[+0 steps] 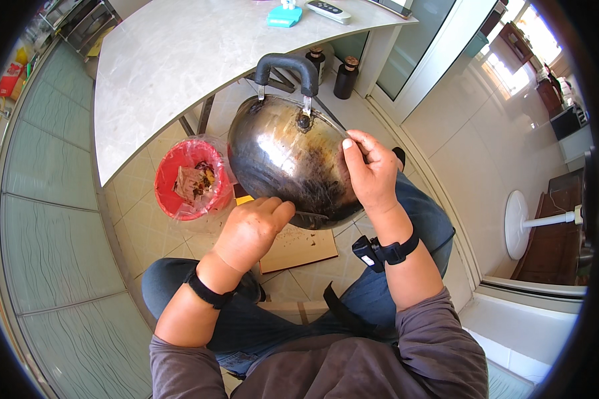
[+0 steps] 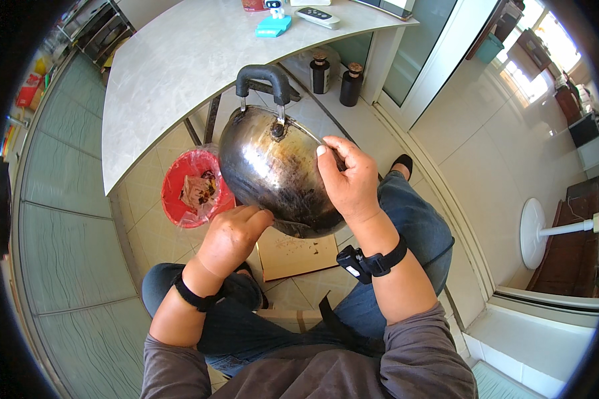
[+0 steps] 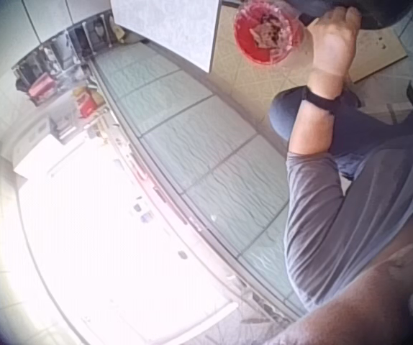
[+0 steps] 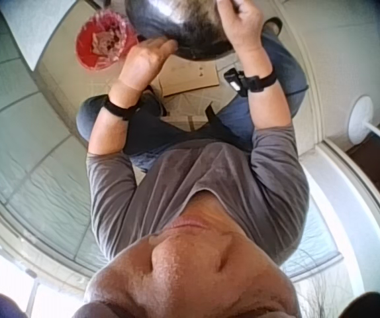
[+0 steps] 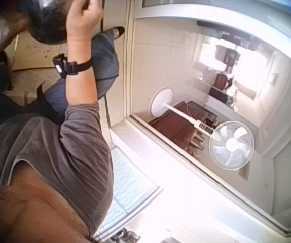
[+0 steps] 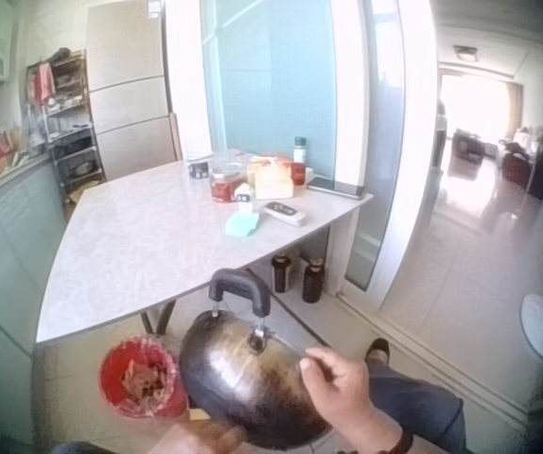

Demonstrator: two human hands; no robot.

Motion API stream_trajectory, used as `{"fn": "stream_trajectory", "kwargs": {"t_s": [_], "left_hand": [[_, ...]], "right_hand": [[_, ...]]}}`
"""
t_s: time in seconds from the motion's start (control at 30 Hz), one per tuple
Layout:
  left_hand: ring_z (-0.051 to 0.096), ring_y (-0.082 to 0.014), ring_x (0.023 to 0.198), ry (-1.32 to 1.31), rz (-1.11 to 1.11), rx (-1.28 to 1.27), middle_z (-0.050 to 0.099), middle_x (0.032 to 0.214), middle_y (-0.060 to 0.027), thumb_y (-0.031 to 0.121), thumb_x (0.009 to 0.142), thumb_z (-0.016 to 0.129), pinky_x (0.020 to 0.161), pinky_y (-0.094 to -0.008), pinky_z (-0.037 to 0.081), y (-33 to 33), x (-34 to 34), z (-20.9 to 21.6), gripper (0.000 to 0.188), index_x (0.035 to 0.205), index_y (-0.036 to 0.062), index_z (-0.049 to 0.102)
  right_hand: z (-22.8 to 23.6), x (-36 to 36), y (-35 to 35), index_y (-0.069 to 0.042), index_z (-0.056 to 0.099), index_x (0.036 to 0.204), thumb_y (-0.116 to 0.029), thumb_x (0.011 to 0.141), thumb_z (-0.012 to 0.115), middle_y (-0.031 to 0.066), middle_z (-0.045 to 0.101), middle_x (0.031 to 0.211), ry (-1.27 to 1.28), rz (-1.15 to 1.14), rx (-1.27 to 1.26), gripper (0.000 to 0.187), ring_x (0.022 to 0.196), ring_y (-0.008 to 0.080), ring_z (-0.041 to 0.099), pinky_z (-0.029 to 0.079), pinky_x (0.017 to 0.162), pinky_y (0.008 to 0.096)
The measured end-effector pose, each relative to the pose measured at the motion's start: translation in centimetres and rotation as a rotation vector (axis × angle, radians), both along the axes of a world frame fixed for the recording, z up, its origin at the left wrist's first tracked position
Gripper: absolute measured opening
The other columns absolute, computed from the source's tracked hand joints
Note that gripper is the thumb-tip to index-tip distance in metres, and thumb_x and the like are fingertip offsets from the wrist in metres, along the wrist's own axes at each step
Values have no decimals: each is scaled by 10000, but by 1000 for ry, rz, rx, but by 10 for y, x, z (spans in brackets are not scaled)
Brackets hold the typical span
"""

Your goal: The person uses a small tool to scrape and apply adhesive or filler material to the broken handle attachment point on a metal kettle while holding it between their knees.

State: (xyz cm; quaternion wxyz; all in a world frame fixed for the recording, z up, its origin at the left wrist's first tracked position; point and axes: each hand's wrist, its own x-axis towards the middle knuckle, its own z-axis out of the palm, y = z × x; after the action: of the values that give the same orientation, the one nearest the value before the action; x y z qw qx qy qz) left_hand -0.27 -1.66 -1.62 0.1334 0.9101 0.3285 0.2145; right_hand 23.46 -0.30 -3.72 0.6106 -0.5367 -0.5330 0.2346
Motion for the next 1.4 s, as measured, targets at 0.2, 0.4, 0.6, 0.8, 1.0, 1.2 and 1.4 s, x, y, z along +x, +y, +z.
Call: {"fn": "stream_trajectory", "kwargs": {"t_s": [0.2,0.4,0.6,0.8,1.0,1.2,1.4], "left_hand": [[634,-275,768,181,-159,151,589,791,-77,52,769,588,643,-383,530,7,-6,-19,190,955,66,623],[666,-312,748,-141,-98,97,661,831,-106,-24,767,672,635,-387,529,14,-9,-6,201,953,49,652],[658,-292,755,-49,-46,123,644,831,-87,-2,766,645,639,-384,530,11,-9,-16,216,971,68,640],[660,-266,783,110,-142,134,614,823,-70,64,792,597,658,-368,538,7,-6,-27,148,938,85,608],[661,-268,834,260,-301,121,611,857,-86,84,795,590,684,-362,549,-1,-2,-67,154,948,73,601],[647,-259,759,-20,-182,256,624,875,-72,55,766,617,668,-364,540,7,0,-31,250,1016,65,629],[650,-257,753,68,-215,205,612,858,-69,66,770,616,667,-366,542,7,-3,-37,256,1026,68,621]], "right_hand": [[2,2,0,84,677,1080,-96,935,688,44,702,860,7,-33,-10,231,756,65,611,492,698,215],[1,1,-1,85,677,1076,-92,934,692,39,700,858,43,-18,18,227,754,57,607,489,694,212],[4,0,-2,82,683,1057,-85,928,694,46,703,857,-18,-38,12,211,754,71,617,497,703,217],[-2,5,-1,83,684,1059,-88,928,697,42,704,861,28,-35,-4,215,761,70,617,499,707,221],[-1,2,1,88,677,1068,-75,926,699,29,696,850,76,-25,11,218,762,56,612,492,695,209],[1,1,-2,88,679,1061,-73,925,700,29,692,840,48,-31,6,211,743,57,609,488,678,207],[-5,6,1,87,674,1073,-72,928,700,13,677,836,51,-27,7,216,740,50,589,478,676,202]]}}
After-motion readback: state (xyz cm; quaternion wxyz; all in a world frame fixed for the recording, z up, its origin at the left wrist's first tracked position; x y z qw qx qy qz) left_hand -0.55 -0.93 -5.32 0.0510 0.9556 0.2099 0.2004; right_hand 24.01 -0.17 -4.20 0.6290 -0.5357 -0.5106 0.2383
